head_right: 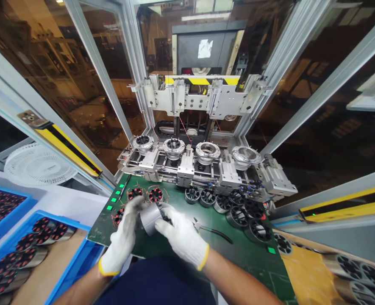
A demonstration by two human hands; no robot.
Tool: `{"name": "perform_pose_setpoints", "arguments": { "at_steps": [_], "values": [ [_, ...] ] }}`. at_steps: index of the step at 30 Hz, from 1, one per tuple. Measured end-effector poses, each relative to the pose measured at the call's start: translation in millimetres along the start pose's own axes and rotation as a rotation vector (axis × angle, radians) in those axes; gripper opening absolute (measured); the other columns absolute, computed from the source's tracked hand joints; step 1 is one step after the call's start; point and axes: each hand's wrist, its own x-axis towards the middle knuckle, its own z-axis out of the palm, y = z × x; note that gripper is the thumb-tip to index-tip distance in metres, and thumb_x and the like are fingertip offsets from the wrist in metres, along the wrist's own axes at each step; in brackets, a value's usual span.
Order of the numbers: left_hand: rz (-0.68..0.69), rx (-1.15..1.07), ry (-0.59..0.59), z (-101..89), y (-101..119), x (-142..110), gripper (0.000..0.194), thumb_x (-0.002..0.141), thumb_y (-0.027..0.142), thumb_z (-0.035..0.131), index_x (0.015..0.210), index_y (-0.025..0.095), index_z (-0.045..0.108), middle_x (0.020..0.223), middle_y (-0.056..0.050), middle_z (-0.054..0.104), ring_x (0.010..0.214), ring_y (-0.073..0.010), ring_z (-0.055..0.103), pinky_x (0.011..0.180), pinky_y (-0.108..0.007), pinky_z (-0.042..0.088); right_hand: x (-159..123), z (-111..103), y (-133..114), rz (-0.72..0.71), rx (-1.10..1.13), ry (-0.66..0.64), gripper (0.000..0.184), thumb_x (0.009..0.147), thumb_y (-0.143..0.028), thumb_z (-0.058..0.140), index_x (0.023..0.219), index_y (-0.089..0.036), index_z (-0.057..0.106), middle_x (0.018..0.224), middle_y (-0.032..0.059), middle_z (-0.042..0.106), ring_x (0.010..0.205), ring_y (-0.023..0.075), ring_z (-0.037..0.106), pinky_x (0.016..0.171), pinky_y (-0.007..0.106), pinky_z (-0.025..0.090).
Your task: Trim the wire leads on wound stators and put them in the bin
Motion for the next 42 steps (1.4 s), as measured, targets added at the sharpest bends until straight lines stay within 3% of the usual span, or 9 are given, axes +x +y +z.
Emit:
{"name": "perform_pose_setpoints", "arguments": {
  "at_steps": [2, 5, 8, 11, 15, 19, 24, 34, 42],
  "values": [
    [0.199, 0.05, 0.04, 0.7, 3, -1, 0.082, 0.059, 0.04, 0.074, 0.133, 0.022, 0.044, 0.142, -0.008, 0.042, 0.134, -0.0327, 0.033, 0.111, -0.04, 0.03, 0, 7, 1, 0.01, 0.094, 0.01, 0.035, 0.087, -0.027, 0.049, 0.121, -0.022, 0.056, 0.112, 0.0043, 0.066, 0.1, 0.0214, 0.062, 0.088, 0.035, 0.051],
    [0.419, 0.175, -0.027, 6.5, 8, -3, 0.097, 0.042, 0.027, 0.082, 0.131, 0.019, 0.045, 0.141, -0.013, 0.04, 0.133, -0.0381, 0.032, 0.113, -0.045, 0.023, 0, 22, 4, -0.002, 0.174, 0.042, 0.039, 0.091, -0.029, 0.046, 0.129, -0.024, 0.048, 0.118, 0.0051, 0.062, 0.107, 0.0208, 0.059, 0.093, 0.037, 0.048],
    [0.405, 0.232, -0.053, 9.3, 12, -2, 0.095, 0.042, 0.018, 0.078, 0.131, 0.02, 0.045, 0.14, -0.013, 0.041, 0.13, -0.0379, 0.036, 0.111, -0.048, 0.026, 2, 34, 6, -0.033, 0.184, 0.055, 0.037, 0.092, -0.033, 0.046, 0.127, -0.024, 0.05, 0.119, 0.0064, 0.061, 0.106, 0.021, 0.059, 0.094, 0.038, 0.048],
    [0.365, 0.268, -0.091, 1.3, 10, -1, 0.1, 0.043, 0.015, 0.075, 0.136, 0.021, 0.04, 0.145, -0.013, 0.036, 0.132, -0.0378, 0.034, 0.112, -0.049, 0.024, 7, 31, 9, 0.022, 0.304, -0.018, 0.032, 0.092, -0.039, 0.045, 0.115, -0.02, 0.058, 0.105, 0.0077, 0.067, 0.091, 0.0215, 0.063, 0.08, 0.036, 0.053],
    [0.38, 0.403, -0.104, -28.3, -9, -7, 0.085, 0.052, 0.017, 0.068, 0.134, 0.023, 0.045, 0.14, -0.009, 0.046, 0.128, -0.0335, 0.042, 0.11, -0.045, 0.031, 26, -23, 8, 0.08, 0.334, -0.012, 0.037, 0.091, -0.044, 0.044, 0.103, -0.014, 0.062, 0.093, 0.0094, 0.069, 0.081, 0.0213, 0.065, 0.071, 0.033, 0.053],
    [0.239, 0.731, -0.144, -56.6, -46, -18, 0.033, 0.062, 0.024, 0.064, 0.095, 0.029, 0.069, 0.103, -0.002, 0.07, 0.098, -0.0262, 0.064, 0.091, -0.036, 0.049, 61, -125, -8, -0.052, -0.265, 0.306, 0.032, 0.082, -0.037, 0.057, 0.107, -0.018, 0.065, 0.122, 0.0082, 0.062, 0.11, 0.0254, 0.057, 0.095, 0.039, 0.044],
    [0.076, 0.86, -0.18, -56.4, -94, -19, 0.017, 0.078, 0.033, 0.054, 0.087, 0.028, 0.067, 0.092, 0.001, 0.073, 0.087, -0.0189, 0.067, 0.08, -0.029, 0.052, 109, -214, -6, -0.049, -0.803, 0.502, 0.03, 0.072, -0.032, 0.065, 0.099, -0.019, 0.069, 0.134, 0.0047, 0.053, 0.112, 0.0258, 0.056, 0.099, 0.04, 0.042],
    [0.13, 1.048, -0.16, -35.0, -112, 4, 0.022, 0.079, 0.039, 0.056, 0.093, 0.026, 0.067, 0.093, 0.0, 0.071, 0.085, -0.0181, 0.065, 0.075, -0.027, 0.047, 129, -247, 41, -0.159, -0.797, 0.15, 0.018, 0.074, -0.026, 0.059, 0.087, -0.018, 0.069, 0.137, 0.004, 0.05, 0.119, 0.0199, 0.052, 0.105, 0.032, 0.037],
    [0.163, 1.101, -0.169, -38.3, -118, 5, 0.023, 0.08, 0.042, 0.056, 0.095, 0.028, 0.066, 0.09, 0.001, 0.071, 0.082, -0.0172, 0.066, 0.072, -0.026, 0.048, 133, -253, 47, -0.126, -0.851, 0.06, 0.024, 0.074, -0.028, 0.059, 0.093, -0.018, 0.07, 0.141, 0.0019, 0.045, 0.123, 0.0208, 0.048, 0.109, 0.03, 0.032]
  ]
}}
